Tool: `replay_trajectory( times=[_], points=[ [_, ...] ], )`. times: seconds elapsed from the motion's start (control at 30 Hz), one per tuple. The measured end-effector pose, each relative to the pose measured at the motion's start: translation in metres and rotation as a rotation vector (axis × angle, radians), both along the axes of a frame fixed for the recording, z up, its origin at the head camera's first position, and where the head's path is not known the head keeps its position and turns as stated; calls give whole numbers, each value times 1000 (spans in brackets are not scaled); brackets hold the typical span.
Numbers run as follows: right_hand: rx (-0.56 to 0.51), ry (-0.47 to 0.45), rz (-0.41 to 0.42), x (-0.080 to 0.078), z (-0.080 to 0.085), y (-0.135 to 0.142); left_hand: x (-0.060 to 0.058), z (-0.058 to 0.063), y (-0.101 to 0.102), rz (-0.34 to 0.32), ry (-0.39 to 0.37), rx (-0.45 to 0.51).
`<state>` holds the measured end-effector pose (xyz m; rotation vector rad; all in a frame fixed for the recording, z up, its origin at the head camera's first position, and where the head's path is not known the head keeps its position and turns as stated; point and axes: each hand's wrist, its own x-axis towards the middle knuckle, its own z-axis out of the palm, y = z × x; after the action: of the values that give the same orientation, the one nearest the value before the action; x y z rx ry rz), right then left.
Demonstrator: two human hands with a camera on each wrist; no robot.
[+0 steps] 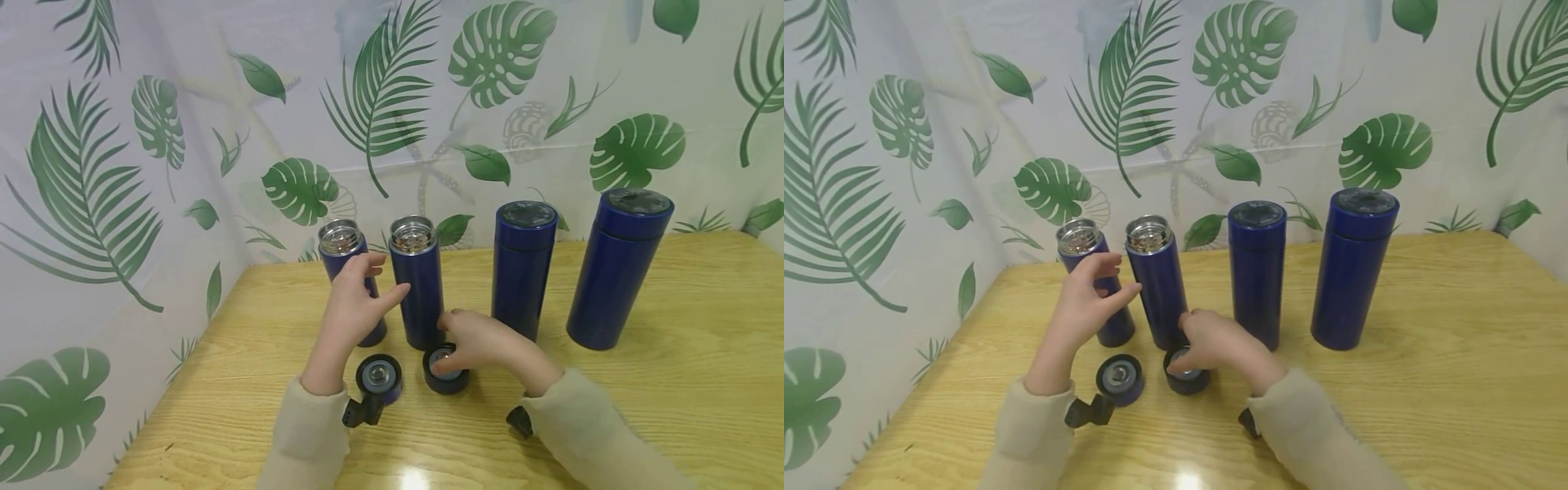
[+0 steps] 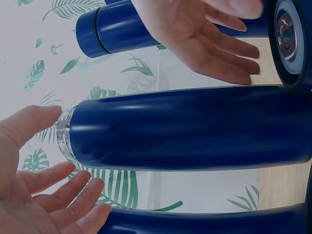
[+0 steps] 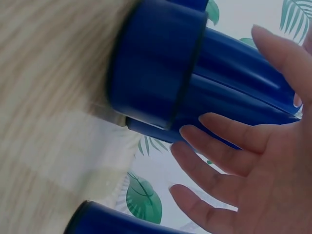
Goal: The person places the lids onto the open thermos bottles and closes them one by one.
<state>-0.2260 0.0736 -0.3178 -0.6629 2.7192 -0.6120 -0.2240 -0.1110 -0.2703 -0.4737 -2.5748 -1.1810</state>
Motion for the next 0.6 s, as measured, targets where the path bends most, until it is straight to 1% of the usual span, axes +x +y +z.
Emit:
replay_trajectory(
  times=[0.13,0.37,0.6],
  points=[
    [26,-23,12,1,-4,-3,0,-1,0,4,3,-2],
    [80,-28,29,2,-8,-5,0,0,1,13,5,-2],
    [109,-89,32,1,-11,-7,0,0,0,17,-3,14]
  ],
)
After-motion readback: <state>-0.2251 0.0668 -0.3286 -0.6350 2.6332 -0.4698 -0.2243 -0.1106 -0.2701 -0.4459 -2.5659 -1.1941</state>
